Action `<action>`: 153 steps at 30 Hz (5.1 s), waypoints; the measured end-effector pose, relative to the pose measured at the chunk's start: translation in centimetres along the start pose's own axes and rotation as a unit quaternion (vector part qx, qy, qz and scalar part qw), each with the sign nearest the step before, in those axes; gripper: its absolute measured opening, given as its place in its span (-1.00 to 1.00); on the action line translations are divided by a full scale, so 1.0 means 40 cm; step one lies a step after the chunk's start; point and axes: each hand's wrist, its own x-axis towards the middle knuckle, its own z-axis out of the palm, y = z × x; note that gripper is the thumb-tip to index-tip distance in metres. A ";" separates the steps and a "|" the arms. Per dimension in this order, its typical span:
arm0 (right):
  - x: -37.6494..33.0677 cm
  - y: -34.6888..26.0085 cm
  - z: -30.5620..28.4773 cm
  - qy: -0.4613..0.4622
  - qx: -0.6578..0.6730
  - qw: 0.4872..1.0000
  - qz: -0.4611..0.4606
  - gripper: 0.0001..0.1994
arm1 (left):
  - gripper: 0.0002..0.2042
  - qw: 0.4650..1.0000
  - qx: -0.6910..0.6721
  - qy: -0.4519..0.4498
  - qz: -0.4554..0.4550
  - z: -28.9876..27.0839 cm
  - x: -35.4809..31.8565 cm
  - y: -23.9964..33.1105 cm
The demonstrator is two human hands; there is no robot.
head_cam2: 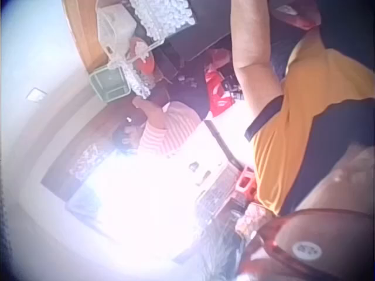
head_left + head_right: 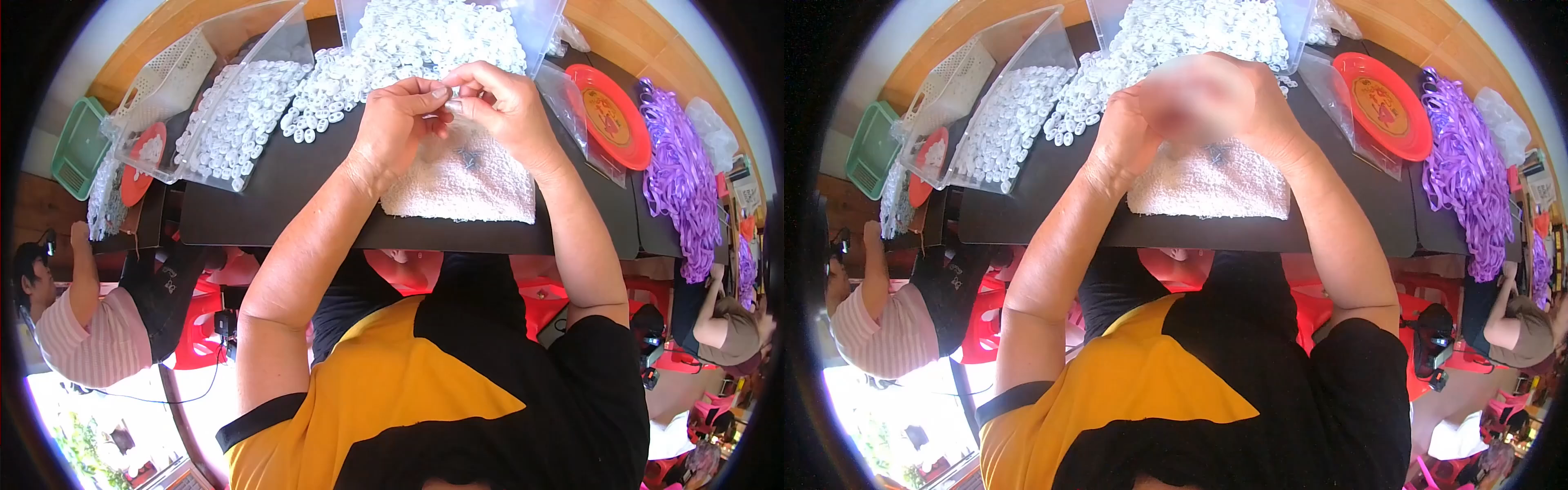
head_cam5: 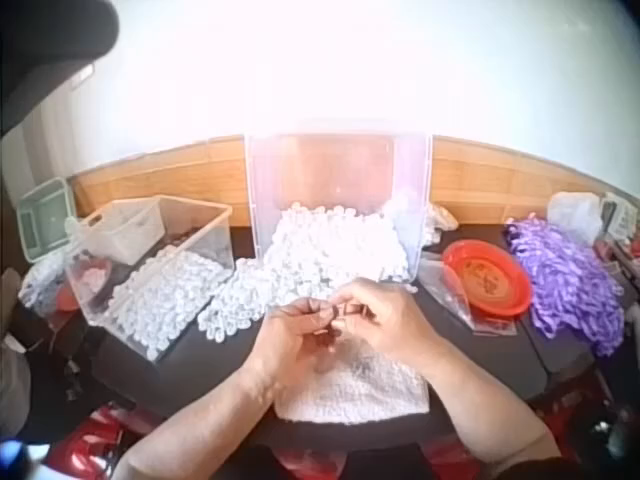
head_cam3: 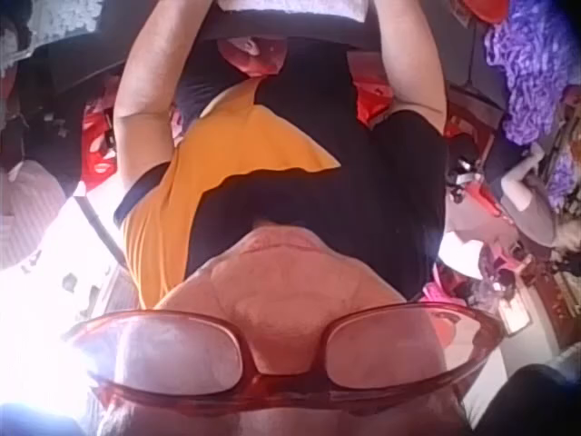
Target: Assembling small white plastic components by hand.
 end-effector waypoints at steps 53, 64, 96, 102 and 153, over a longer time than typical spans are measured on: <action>-0.001 0.017 0.011 0.087 0.016 0.994 -0.068 -0.71 | -0.88 0.959 0.254 0.046 0.120 0.017 0.001 0.002; -0.002 0.024 0.017 0.074 0.080 0.993 -0.049 -0.71 | -0.84 0.957 0.266 0.054 0.106 0.028 -0.010 0.007; -0.002 0.023 0.014 0.058 0.067 0.995 -0.047 -0.64 | -0.87 0.898 0.398 0.033 0.183 0.013 -0.009 -0.006; -0.003 0.015 0.025 0.069 0.088 0.992 -0.062 -0.64 | -0.86 0.956 0.265 0.059 0.110 0.014 -0.009 0.009; 0.001 0.004 -0.012 0.026 0.210 0.975 0.070 -0.69 | -0.89 0.849 0.452 0.047 0.269 0.011 -0.007 -0.014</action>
